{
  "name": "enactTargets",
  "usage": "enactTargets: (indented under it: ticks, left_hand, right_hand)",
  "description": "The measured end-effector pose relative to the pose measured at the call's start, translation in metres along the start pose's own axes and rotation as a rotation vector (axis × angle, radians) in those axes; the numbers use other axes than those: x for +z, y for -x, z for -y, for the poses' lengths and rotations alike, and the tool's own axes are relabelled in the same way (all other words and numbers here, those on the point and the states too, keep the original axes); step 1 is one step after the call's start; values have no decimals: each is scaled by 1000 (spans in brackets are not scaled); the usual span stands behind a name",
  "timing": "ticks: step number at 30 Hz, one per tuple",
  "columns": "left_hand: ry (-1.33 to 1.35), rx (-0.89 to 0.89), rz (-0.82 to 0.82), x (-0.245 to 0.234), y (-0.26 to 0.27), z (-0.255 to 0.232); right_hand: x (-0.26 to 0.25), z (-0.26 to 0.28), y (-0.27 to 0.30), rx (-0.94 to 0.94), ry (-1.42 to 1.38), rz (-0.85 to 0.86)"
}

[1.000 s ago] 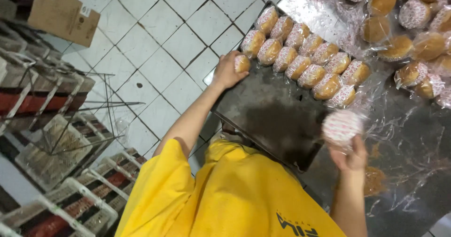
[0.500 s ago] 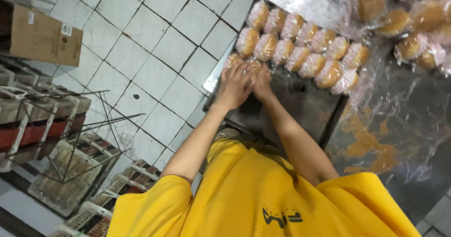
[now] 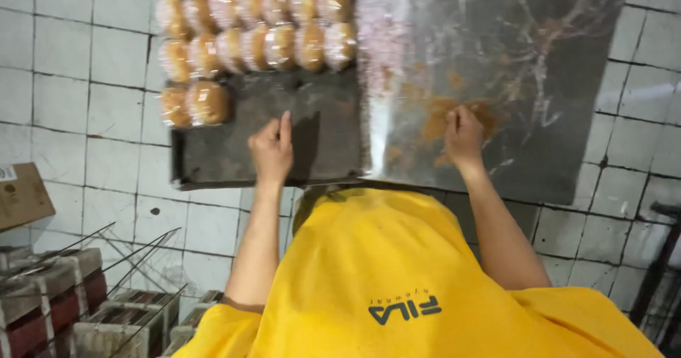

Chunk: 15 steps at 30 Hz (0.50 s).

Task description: Packaging individual buns into plastic bags and arranging them on a metal tray in a bakery production area.

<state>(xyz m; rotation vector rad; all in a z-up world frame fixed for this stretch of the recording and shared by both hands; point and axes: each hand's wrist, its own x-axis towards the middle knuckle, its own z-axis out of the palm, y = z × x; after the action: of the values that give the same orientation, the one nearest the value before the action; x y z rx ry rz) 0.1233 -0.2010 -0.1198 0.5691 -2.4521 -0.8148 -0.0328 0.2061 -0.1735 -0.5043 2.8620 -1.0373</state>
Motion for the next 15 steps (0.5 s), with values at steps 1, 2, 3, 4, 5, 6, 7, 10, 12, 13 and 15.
enactTargets:
  ticks: [1, 2, 3, 4, 5, 6, 7, 10, 12, 13, 15]
  left_hand:
    - [150, -132, 35, 20, 15, -23]
    - [300, -265, 71, 39, 29, -45]
    - [291, -263, 78, 50, 43, -76]
    - [157, -276, 219, 61, 57, -107]
    - [22, -283, 348, 72, 64, -136]
    - [13, -278, 345, 75, 63, -165]
    - [109, -126, 488, 76, 69, -194]
    - [229, 47, 749, 89, 95, -237]
    - [247, 53, 848, 103, 110, -247]
    - [224, 84, 859, 108, 116, -251]
    - [186, 79, 820, 116, 131, -251]
  right_hand:
    - [-13, -22, 5, 137, 34, -40]
    - [-26, -44, 11, 275, 67, -78]
    - [-31, -69, 19, 283, 60, -75]
    - [-35, -92, 26, 261, 36, -122]
    - [-37, -112, 25, 230, 9, -173]
    - [-43, -121, 20, 230, -2, -176]
    - [-52, -129, 21, 261, -94, -35]
    - [-73, -111, 21, 259, -239, 175]
    - [-83, -83, 17, 204, -290, 257]
    - [-86, -66, 18, 180, -324, 294]
    - [-74, -49, 20, 107, -360, 369]
